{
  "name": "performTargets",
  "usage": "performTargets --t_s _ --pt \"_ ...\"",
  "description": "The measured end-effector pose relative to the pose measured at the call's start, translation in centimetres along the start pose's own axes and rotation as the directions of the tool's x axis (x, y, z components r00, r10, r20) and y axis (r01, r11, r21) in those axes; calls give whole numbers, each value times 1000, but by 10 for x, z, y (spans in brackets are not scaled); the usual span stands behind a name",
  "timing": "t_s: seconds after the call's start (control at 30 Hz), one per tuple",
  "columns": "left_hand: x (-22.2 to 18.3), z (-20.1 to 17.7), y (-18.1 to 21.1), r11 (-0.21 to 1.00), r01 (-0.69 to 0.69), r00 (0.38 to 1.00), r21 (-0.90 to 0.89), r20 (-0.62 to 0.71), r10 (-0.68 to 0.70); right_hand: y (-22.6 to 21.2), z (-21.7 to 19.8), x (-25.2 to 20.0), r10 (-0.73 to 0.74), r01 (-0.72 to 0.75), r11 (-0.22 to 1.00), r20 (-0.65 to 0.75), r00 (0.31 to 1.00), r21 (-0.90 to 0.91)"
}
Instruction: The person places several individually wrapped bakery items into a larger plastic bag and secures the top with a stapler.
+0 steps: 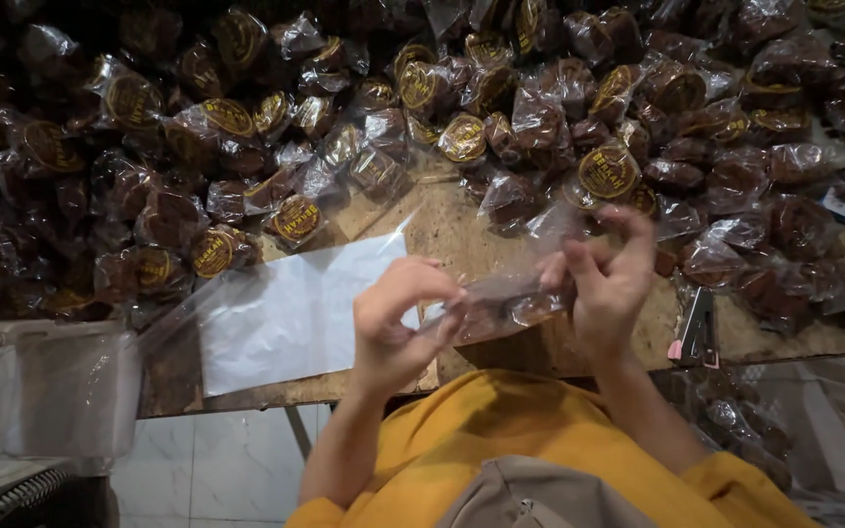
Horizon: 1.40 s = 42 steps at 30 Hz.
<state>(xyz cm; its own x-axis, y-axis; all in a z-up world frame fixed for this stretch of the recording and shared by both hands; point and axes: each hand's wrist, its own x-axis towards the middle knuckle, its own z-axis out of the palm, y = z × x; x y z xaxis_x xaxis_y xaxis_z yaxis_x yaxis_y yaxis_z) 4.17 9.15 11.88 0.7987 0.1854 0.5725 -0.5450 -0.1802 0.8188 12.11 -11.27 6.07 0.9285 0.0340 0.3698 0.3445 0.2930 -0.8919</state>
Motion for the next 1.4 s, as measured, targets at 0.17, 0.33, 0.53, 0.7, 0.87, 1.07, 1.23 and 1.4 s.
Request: performTargets --t_s 0.17,0.33,0.53,0.7,0.87,1.07,1.23,1.4 --pt "46 -1 31 963 50 996 266 55 -67 -5 6 32 -5 151 896 332 943 -417" --pt "40 8 -3 982 72 989 177 -142 -47 -21 18 39 -106 428 794 596 796 -432" --pt "0 36 -58 987 149 968 51 -212 -135 -14 21 48 -68 351 809 518 853 -471" --pt "-21 50 -82 994 109 946 -19 -306 -110 -4 -8 41 -38 277 872 509 860 -402" --pt "-4 54 -71 988 -23 970 154 -236 60 -22 -18 19 -98 347 854 536 838 -386" --pt "19 31 -36 935 -134 891 328 454 -31 -42 -8 25 -239 550 666 553 798 -505" --pt "3 40 -65 799 -294 946 524 277 166 -29 -19 27 112 195 821 487 866 -537" --pt "-3 36 -43 861 -171 977 480 198 83 -35 -18 22 372 -184 825 268 889 -534"
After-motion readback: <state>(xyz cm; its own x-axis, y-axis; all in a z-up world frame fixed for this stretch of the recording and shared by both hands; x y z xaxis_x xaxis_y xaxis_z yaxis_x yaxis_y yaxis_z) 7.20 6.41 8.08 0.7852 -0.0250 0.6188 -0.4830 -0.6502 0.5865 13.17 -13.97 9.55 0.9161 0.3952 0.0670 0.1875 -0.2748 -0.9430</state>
